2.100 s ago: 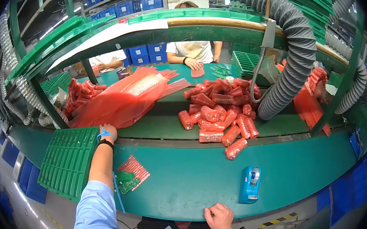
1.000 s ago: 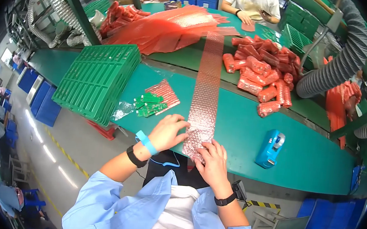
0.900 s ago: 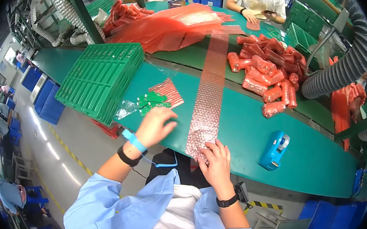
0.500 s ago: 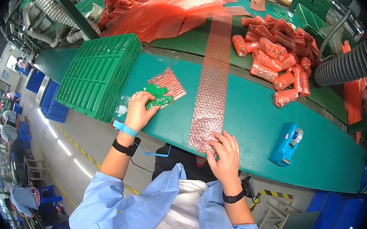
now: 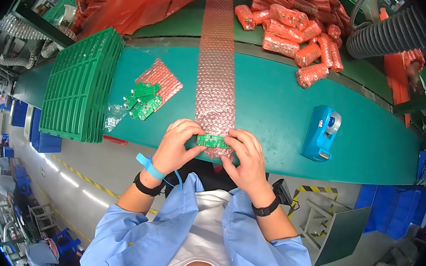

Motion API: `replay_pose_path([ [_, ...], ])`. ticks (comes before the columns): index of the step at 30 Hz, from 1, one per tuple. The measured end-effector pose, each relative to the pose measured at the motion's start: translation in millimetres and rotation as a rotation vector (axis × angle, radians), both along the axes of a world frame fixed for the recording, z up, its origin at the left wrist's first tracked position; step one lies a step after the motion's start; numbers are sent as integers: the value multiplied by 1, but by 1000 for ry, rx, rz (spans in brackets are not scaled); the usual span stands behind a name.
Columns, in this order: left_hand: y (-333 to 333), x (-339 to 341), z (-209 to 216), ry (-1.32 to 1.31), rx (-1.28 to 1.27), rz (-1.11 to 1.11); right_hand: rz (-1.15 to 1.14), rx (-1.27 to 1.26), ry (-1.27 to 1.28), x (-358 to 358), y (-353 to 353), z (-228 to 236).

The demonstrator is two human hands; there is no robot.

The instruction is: The person picks up a circuit board and places it onto a strip of bubble wrap, then rolls the bubble wrap around the board by hand. They repeat this process multiple times, rolling each circuit board into the same long strip of bubble wrap.

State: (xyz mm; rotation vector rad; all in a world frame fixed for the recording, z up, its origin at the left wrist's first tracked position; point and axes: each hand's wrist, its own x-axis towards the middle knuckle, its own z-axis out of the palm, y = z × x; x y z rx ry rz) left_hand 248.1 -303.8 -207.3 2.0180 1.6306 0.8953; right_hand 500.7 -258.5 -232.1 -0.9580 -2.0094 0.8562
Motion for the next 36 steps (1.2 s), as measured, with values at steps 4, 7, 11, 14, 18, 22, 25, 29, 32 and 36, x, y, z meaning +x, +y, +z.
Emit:
replay_pose_path([
  [4,-1,-1,-21,19,-18,0,87,147,-172,-8,1,-8],
  [7,-3,-8,-32,-13,-21,-6,86,190,-245,-16,1,-16],
  [11,-9,-14,-38,-10,-3,-3,77,137,-257,-27,2,-24],
  [14,-13,-18,-44,-44,27,19,63,147,-245,-33,2,-27],
  [18,-18,-25,-52,-133,74,31,21,231,-239,-41,2,-26],
  [22,-18,-26,-56,-78,124,82,10,168,-182,-49,2,-22],
  [25,-20,-28,-60,-110,75,68,19,128,-169,-50,3,-25],
  [29,-22,-24,-54,-36,62,32,22,157,-213,-48,5,-28],
  [32,-22,-22,-56,36,82,5,1,163,-233,-46,7,-28],
  [36,-19,-17,-58,89,101,-1,30,102,-181,-42,12,-26],
])
